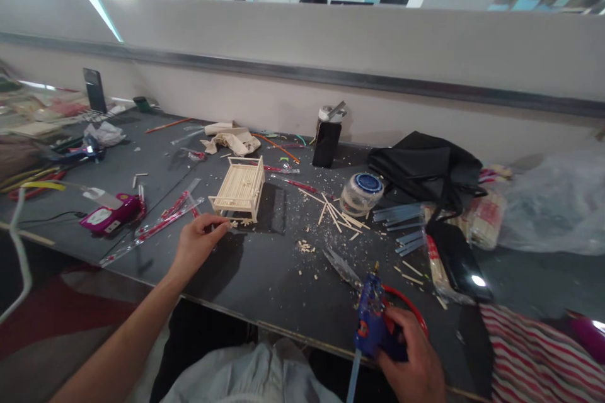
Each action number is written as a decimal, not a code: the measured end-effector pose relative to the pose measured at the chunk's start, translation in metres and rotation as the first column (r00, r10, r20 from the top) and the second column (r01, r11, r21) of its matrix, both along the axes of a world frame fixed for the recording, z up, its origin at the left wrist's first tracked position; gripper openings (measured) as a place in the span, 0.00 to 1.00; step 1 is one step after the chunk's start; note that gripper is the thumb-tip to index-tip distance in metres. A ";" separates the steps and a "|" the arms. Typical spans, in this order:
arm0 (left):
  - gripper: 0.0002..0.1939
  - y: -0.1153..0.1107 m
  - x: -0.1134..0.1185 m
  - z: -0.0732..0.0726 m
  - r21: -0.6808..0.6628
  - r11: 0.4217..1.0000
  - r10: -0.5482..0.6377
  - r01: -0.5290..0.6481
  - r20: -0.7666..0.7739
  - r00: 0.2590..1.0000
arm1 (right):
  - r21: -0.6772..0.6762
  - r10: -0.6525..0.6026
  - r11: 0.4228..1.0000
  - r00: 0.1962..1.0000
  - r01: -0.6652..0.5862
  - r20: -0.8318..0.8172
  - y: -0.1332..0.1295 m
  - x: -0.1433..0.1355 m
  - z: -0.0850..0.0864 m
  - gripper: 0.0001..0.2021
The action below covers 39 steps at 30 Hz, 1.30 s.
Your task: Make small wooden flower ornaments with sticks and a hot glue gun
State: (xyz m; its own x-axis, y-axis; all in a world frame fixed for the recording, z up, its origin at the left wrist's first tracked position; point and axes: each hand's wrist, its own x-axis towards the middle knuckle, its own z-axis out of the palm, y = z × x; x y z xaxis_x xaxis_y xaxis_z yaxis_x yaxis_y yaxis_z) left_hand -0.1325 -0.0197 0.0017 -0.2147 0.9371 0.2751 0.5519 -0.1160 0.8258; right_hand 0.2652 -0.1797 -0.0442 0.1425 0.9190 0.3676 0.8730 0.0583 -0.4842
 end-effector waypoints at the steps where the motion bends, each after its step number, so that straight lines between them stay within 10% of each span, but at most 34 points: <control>1: 0.05 0.003 -0.001 -0.003 0.001 1.000 -0.004 0.004 -0.016 1.000 | -0.009 -0.007 1.000 1.000 0.007 -0.003 -0.001 -0.001 0.001 0.16; 39: 0.06 0.015 -0.008 -0.020 0.033 0.999 0.006 0.006 -0.336 0.942 | -0.010 -0.041 0.999 0.999 0.041 -0.018 -0.001 -0.002 0.004 0.19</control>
State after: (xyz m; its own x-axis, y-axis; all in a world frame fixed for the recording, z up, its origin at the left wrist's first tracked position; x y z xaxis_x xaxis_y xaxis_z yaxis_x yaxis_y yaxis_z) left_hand -0.1406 -0.0049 -0.0185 -0.1043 0.9263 0.3621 0.7963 -0.1403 0.5884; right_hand 0.2633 -0.1806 -0.0402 0.1867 0.9157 0.3558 0.8657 0.0179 -0.5003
